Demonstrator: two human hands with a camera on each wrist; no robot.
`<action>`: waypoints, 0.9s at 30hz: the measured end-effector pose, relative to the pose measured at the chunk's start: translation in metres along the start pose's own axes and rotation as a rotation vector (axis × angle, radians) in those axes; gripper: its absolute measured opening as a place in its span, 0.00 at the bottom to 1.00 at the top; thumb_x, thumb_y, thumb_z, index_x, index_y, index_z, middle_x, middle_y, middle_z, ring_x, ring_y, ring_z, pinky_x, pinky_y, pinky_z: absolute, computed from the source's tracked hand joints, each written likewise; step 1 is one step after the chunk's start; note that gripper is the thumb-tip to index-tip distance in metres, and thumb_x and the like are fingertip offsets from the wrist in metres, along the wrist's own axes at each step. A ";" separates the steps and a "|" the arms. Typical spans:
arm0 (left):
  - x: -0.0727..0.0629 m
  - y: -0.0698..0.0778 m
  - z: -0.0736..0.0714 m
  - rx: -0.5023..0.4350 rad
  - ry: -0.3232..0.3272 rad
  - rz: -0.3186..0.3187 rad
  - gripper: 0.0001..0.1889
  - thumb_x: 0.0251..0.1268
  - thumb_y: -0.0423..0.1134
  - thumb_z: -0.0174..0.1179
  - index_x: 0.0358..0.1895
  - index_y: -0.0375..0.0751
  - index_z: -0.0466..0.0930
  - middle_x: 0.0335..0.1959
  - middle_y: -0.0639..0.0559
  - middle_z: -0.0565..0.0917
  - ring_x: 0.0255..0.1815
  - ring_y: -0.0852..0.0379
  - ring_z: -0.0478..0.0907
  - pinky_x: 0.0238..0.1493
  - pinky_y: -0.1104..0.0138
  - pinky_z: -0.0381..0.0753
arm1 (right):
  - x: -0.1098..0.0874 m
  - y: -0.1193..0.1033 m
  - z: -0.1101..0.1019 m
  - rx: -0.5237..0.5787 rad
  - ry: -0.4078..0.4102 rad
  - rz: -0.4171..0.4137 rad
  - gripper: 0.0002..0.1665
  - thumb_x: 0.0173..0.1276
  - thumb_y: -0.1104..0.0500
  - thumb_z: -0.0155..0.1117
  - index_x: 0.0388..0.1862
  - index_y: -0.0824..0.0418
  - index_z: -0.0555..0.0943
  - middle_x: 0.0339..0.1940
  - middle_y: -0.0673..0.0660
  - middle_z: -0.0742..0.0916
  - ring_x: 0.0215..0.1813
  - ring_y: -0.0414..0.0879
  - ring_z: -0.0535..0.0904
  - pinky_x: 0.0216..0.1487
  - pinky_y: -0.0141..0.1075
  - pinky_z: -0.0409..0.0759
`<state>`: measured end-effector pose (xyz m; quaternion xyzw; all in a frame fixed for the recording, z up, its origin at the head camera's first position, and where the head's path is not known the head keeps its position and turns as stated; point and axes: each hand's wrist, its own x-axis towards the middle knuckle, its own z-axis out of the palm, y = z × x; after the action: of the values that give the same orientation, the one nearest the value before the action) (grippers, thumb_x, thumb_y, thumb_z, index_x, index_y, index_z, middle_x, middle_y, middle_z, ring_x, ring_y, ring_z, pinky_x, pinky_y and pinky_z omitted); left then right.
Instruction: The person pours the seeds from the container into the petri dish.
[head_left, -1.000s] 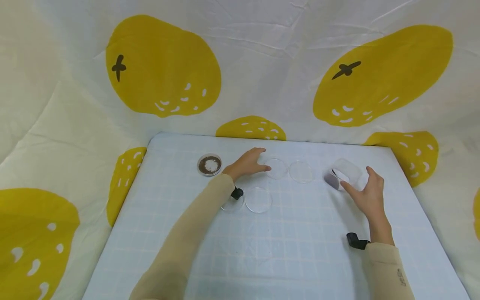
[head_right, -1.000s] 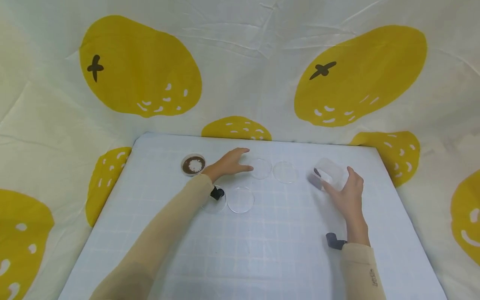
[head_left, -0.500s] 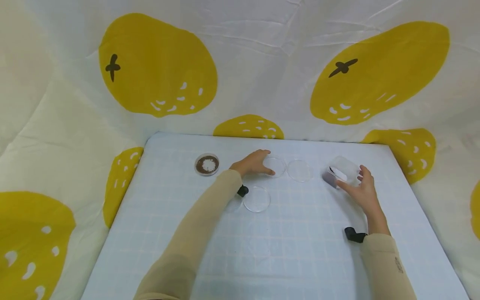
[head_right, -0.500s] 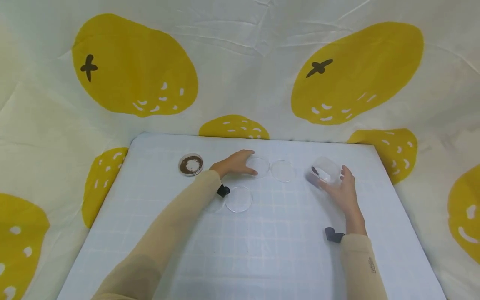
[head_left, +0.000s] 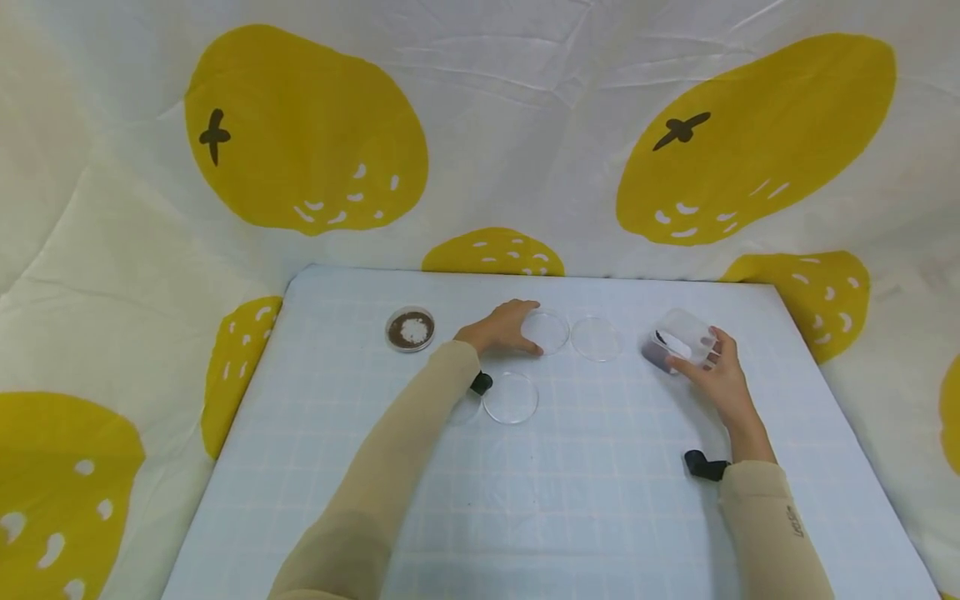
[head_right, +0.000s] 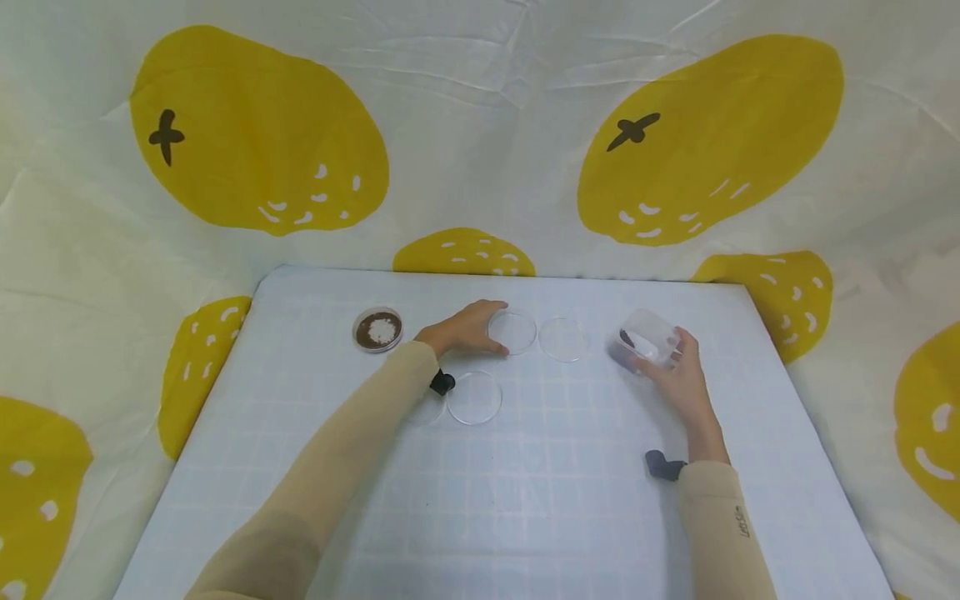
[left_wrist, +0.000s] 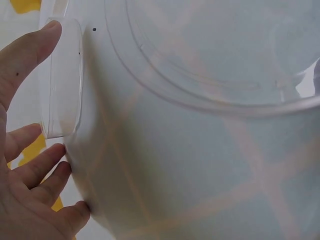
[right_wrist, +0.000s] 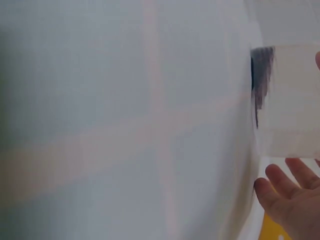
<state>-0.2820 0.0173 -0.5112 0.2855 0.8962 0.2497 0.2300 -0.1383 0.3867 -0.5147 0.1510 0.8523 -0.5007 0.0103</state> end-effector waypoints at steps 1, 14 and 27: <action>0.000 -0.001 0.000 0.003 -0.001 -0.002 0.51 0.57 0.54 0.74 0.79 0.43 0.54 0.77 0.45 0.59 0.76 0.48 0.55 0.76 0.57 0.54 | 0.000 0.000 0.000 0.006 0.001 -0.002 0.66 0.65 0.43 0.72 0.82 0.58 0.35 0.79 0.72 0.51 0.75 0.73 0.52 0.70 0.66 0.56; -0.002 -0.002 0.002 0.018 0.006 -0.019 0.49 0.57 0.55 0.73 0.78 0.46 0.57 0.77 0.46 0.58 0.77 0.47 0.53 0.75 0.53 0.54 | -0.005 -0.010 0.005 -0.006 0.065 -0.062 0.64 0.63 0.46 0.74 0.81 0.59 0.41 0.80 0.65 0.56 0.77 0.63 0.52 0.74 0.58 0.54; -0.004 -0.002 0.005 0.015 0.018 -0.020 0.48 0.57 0.56 0.73 0.78 0.48 0.58 0.76 0.45 0.59 0.76 0.46 0.54 0.74 0.50 0.57 | -0.008 -0.023 0.011 -0.082 0.164 -0.227 0.59 0.61 0.53 0.77 0.80 0.61 0.49 0.77 0.65 0.62 0.76 0.63 0.56 0.73 0.60 0.56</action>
<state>-0.2777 0.0149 -0.5153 0.2761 0.9029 0.2434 0.2223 -0.1381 0.3643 -0.4992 0.0932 0.8816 -0.4494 -0.1098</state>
